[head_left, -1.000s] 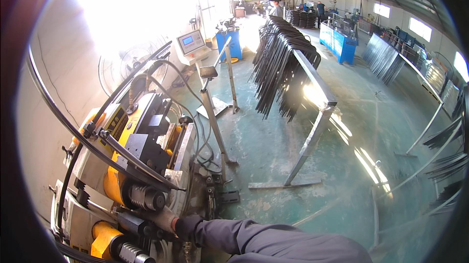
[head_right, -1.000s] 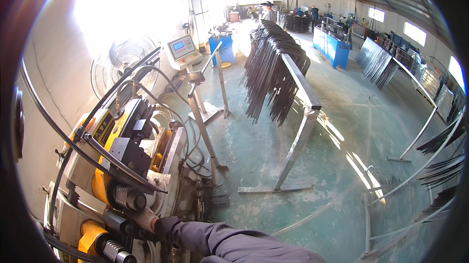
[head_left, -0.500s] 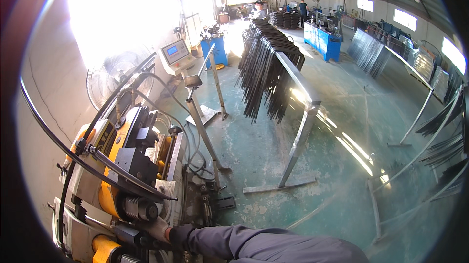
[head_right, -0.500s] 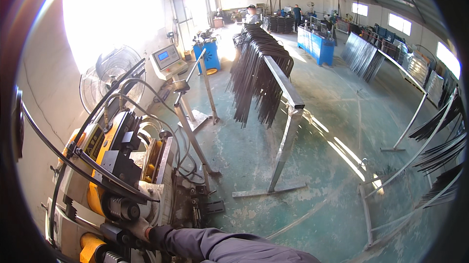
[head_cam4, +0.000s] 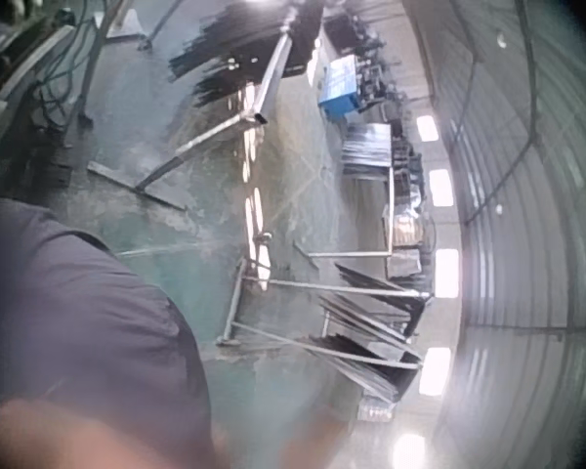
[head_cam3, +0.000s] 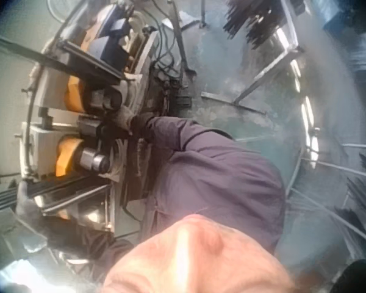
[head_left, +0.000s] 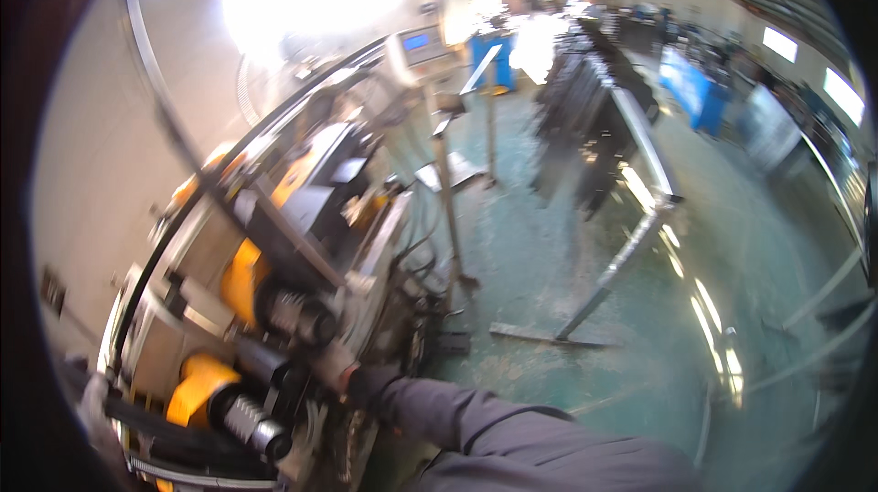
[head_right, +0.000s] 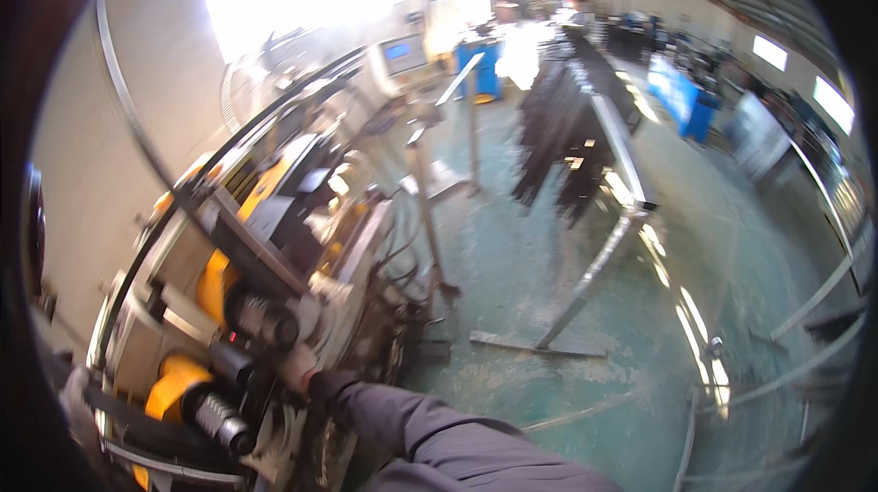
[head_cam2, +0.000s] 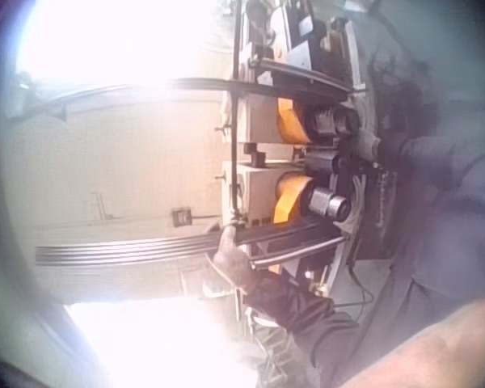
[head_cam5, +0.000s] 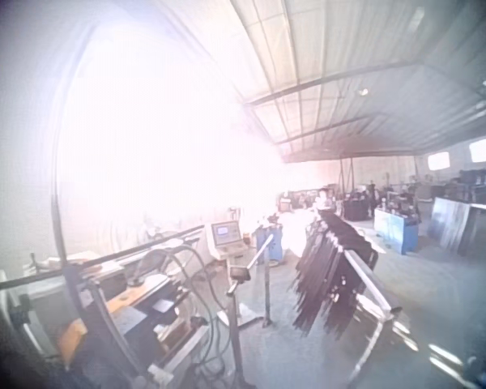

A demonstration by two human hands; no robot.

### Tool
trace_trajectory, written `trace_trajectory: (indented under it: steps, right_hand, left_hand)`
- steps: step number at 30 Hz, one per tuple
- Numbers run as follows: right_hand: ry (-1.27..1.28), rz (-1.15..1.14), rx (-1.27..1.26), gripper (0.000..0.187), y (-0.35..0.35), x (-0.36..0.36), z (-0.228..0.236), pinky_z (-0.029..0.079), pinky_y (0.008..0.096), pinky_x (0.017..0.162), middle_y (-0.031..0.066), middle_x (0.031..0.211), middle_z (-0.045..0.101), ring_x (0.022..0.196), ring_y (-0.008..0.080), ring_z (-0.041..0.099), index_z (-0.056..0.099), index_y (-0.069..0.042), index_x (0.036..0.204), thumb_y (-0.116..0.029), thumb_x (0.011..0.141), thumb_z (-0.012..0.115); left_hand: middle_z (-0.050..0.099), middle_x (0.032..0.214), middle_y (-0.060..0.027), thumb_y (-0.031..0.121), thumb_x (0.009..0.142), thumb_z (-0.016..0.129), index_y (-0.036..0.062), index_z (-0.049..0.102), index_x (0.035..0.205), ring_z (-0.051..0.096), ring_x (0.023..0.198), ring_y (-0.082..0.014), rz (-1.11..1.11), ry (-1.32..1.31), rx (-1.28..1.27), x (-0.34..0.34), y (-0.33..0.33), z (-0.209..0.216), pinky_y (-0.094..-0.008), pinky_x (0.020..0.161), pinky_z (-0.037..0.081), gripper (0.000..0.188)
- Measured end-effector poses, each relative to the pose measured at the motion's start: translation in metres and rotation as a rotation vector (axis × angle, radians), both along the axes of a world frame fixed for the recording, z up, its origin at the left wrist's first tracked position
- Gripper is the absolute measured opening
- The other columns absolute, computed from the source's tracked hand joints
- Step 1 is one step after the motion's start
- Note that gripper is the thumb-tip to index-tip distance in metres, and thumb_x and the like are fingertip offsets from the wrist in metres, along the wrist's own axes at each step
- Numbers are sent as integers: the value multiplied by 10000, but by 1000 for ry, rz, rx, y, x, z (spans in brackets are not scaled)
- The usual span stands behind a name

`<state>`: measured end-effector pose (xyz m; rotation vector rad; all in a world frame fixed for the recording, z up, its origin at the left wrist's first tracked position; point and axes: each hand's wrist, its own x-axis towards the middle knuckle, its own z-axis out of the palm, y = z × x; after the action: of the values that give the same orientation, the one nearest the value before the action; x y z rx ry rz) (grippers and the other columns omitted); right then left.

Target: The person repeatedly picks up bundles of long metal rods from a rack and feeds them into a yellow and white bending machine. The rods are processed by the machine and then placed onto a collection rack. The person wears gloves and continues this cycle throughout the clip.

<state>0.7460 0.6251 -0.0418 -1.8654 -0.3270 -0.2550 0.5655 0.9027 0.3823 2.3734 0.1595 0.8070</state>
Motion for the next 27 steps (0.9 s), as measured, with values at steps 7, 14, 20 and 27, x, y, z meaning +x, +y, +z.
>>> trace_trajectory:
  steps: [7,14,20,27]
  right_hand:
    - [87,185,295,289,-14,-10,1,599,422,1003,176,1240,849,1181,310,804,831,-112,1317,-246,1094,706]
    - [274,164,788,169,-8,-19,21,578,379,850,67,1039,822,931,185,764,796,-6,1165,-103,1027,803]
    - [309,172,725,185,-15,-21,26,570,380,867,70,1057,823,949,196,766,794,-11,1179,-116,1029,821]
    - [207,148,569,338,-12,-16,17,571,402,966,108,1207,831,1099,235,782,770,-5,1322,-144,1021,837]
  left_hand:
    - [750,1070,-88,92,956,674,-7,665,1270,726,1024,-167,-205,124,-259,-28,-41,11,-311,965,574,329]
    - [757,1083,-113,70,903,711,24,649,1366,759,1030,-232,-176,70,-332,-23,-52,9,-391,962,650,469]
    - [760,1106,-119,72,916,720,35,647,1385,778,1075,-246,-178,79,-398,-23,-48,6,-387,969,671,476]
    - [774,1112,-118,156,960,781,57,632,1427,802,1016,-247,-69,112,-324,-24,-45,4,-394,927,707,500]
